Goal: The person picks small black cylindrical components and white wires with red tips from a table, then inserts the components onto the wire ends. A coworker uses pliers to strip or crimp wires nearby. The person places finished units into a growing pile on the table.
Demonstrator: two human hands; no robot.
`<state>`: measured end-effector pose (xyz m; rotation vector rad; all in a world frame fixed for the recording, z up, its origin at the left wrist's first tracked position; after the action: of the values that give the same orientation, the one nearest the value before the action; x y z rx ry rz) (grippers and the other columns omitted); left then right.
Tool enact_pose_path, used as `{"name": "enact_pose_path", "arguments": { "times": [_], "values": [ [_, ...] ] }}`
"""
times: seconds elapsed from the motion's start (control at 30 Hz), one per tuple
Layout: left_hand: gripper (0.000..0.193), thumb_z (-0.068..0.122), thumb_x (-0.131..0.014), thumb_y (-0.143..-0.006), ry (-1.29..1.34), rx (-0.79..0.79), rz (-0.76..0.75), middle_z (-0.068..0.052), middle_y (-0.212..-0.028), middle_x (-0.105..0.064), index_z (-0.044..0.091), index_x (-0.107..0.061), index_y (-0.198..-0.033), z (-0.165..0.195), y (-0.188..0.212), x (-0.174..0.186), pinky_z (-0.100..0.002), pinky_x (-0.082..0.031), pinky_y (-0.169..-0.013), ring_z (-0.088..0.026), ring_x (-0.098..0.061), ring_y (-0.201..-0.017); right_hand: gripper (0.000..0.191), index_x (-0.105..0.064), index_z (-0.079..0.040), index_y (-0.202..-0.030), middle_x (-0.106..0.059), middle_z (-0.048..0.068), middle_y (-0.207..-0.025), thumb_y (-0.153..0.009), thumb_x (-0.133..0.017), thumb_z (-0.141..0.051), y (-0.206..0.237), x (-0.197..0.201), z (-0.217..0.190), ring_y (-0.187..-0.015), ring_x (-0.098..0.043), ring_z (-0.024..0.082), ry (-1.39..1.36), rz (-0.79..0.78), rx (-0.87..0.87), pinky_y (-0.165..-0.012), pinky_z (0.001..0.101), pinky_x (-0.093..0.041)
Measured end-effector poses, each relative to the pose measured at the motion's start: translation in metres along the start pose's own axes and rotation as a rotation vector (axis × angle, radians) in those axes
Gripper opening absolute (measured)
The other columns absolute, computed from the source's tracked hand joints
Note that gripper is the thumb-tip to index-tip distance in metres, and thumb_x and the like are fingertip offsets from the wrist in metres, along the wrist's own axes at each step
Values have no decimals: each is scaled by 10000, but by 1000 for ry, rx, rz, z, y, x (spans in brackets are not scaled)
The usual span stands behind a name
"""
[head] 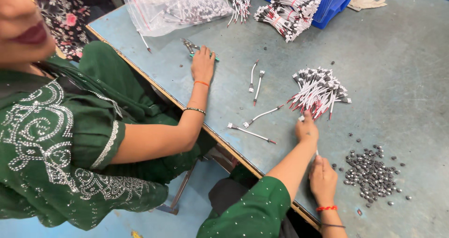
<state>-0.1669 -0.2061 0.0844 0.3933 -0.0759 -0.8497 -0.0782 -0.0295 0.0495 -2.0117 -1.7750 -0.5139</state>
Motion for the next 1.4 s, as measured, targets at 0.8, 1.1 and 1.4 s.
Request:
{"name": "enact_pose_path", "arguments": {
  "times": [0.8, 1.1, 1.4],
  "values": [
    [437, 537, -460, -1031, -583, -425, -170, -263, -812, -698, 138, -635, -990, -20, -28, -79, -632, -483, -701, -527, -656, -827, 401, -484, -132, -754, -403, -50, -625, -1092, -573, -328, -24, -31, 61, -502, -338, 95, -742, 58, -563, -448, 308, -252],
    [478, 568, -425, -1016, -496, -399, -236, -254, -795, -708, 138, -634, -1012, 3, -43, -61, -623, -484, -677, -519, -664, -800, 352, -570, -109, -749, -488, -41, -593, -1033, -514, -310, -24, -43, 19, -469, -415, 88, -512, 54, -486, -418, 272, -309],
    [600, 666, -381, -980, -483, -347, -297, -266, -859, -728, 160, -630, -1188, 37, -42, -11, -649, -501, -751, -522, -690, -868, 304, -631, -34, -1000, -649, 68, -789, -1138, -452, -238, -29, -37, -21, -533, -555, 124, -277, -111, -253, -476, 289, -461]
  ]
}}
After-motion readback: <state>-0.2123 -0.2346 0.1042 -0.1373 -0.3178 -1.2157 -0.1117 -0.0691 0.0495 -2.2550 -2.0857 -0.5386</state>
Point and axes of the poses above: each hand's wrist, its own y-axis away from the middle knuckle, its own x-axis out of the back of the hand, z = x × y, the point moved 10 cm from there along -y, towards the middle knuckle
